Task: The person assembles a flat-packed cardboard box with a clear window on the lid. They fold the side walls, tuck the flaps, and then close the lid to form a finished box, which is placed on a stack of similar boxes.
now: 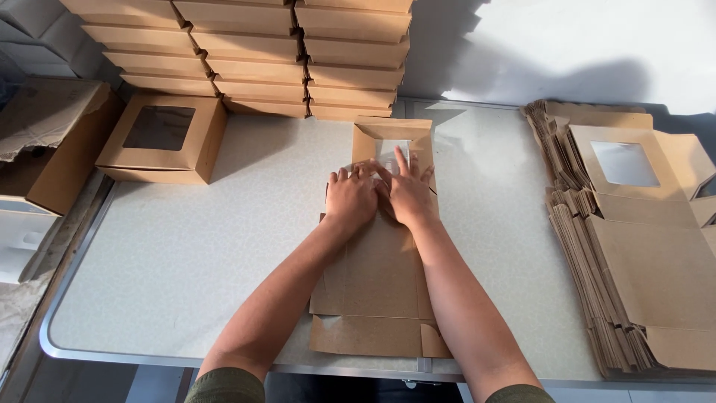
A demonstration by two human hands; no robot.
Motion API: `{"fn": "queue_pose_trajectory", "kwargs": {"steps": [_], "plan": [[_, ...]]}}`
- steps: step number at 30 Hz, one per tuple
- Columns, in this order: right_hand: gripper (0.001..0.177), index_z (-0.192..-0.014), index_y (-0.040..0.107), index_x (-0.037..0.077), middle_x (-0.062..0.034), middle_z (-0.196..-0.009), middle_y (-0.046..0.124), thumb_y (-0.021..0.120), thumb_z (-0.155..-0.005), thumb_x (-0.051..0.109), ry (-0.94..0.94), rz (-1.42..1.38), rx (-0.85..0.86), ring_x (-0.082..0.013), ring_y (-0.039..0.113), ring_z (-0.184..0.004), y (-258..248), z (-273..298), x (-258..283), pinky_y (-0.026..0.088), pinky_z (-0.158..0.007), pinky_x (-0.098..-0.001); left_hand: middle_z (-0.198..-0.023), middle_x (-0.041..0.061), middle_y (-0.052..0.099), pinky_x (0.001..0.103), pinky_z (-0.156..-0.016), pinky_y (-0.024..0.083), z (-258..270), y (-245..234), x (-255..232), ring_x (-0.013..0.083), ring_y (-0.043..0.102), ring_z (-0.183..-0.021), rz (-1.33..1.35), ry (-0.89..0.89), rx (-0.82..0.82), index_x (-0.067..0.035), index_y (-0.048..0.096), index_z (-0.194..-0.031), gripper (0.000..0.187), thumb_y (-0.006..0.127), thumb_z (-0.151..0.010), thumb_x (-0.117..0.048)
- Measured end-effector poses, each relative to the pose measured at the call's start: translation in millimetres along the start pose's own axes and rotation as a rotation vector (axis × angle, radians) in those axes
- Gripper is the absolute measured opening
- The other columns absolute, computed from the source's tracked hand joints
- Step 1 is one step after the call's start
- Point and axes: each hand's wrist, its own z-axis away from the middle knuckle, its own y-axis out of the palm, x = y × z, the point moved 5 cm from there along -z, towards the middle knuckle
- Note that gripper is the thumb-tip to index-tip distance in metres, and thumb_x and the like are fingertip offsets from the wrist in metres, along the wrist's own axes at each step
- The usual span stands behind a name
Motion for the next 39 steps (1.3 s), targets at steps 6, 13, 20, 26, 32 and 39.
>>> {"fn": "queue_pose_trajectory", "kwargs": {"steps": [6,13,20,26,32,39], "plan": [[0.050,-0.151,0.044,0.050,-0.0060,-0.166,0.032,0.023,-0.106,0.060,0.011,0.038,0.030,-0.0438,0.021,-0.155,7,-4,-1,0.016,-0.116,-0.0767,-0.128,0.008,0.066,0.042,-0.100,0.042,-19,34,29,0.0311,0.054,-0.126,0.072,-0.074,-0.039,-0.013,0.071,-0.123,0.041,0.051,-0.093,-0.034],[0.047,-0.151,0.044,0.052,-0.0040,-0.167,0.033,0.029,-0.106,0.057,0.014,0.012,0.040,-0.0444,0.020,-0.155,4,-4,1,0.014,-0.116,-0.0772,-0.168,0.012,0.031,0.062,-0.125,0.014,-24,25,63,0.0504,0.011,-0.155,0.387,-0.298,0.120,-0.021,0.080,-0.112,0.027,0.062,-0.094,-0.030],[0.046,-0.150,0.048,0.049,-0.0055,-0.166,0.035,0.033,-0.106,0.053,0.019,-0.023,0.043,-0.0453,0.020,-0.155,-5,-1,5,0.013,-0.116,-0.0768,-0.170,0.008,0.027,0.069,-0.122,0.005,-40,29,73,0.0472,0.009,-0.156,0.428,-0.308,0.120,-0.031,0.081,-0.110,0.024,0.067,-0.091,-0.036],[0.045,-0.149,0.050,0.047,-0.0078,-0.166,0.036,0.037,-0.107,0.049,0.010,-0.052,0.031,-0.0475,0.021,-0.154,-3,-2,4,0.012,-0.115,-0.0783,-0.170,0.004,0.026,0.072,-0.120,0.002,-59,31,77,0.0444,0.008,-0.157,0.471,-0.349,0.140,-0.034,0.080,-0.112,0.025,0.069,-0.091,-0.039],[0.045,-0.150,0.049,0.046,-0.0078,-0.166,0.035,0.038,-0.106,0.047,0.005,-0.055,0.029,-0.0480,0.021,-0.154,-2,-2,1,0.012,-0.115,-0.0780,-0.170,0.002,0.026,0.074,-0.118,-0.002,-99,50,84,0.0420,0.008,-0.157,0.446,-0.436,0.119,-0.038,0.078,-0.112,0.024,0.066,-0.092,-0.039],[0.045,-0.148,0.051,0.045,-0.0062,-0.167,0.033,0.033,-0.107,0.045,0.001,-0.072,0.028,-0.0460,0.015,-0.156,0,-1,2,0.008,-0.117,-0.0762,-0.173,0.003,0.015,0.076,-0.115,-0.009,-126,50,82,0.0410,0.002,-0.158,0.471,-0.674,0.131,-0.035,0.071,-0.129,0.038,0.063,-0.094,-0.043]]}}
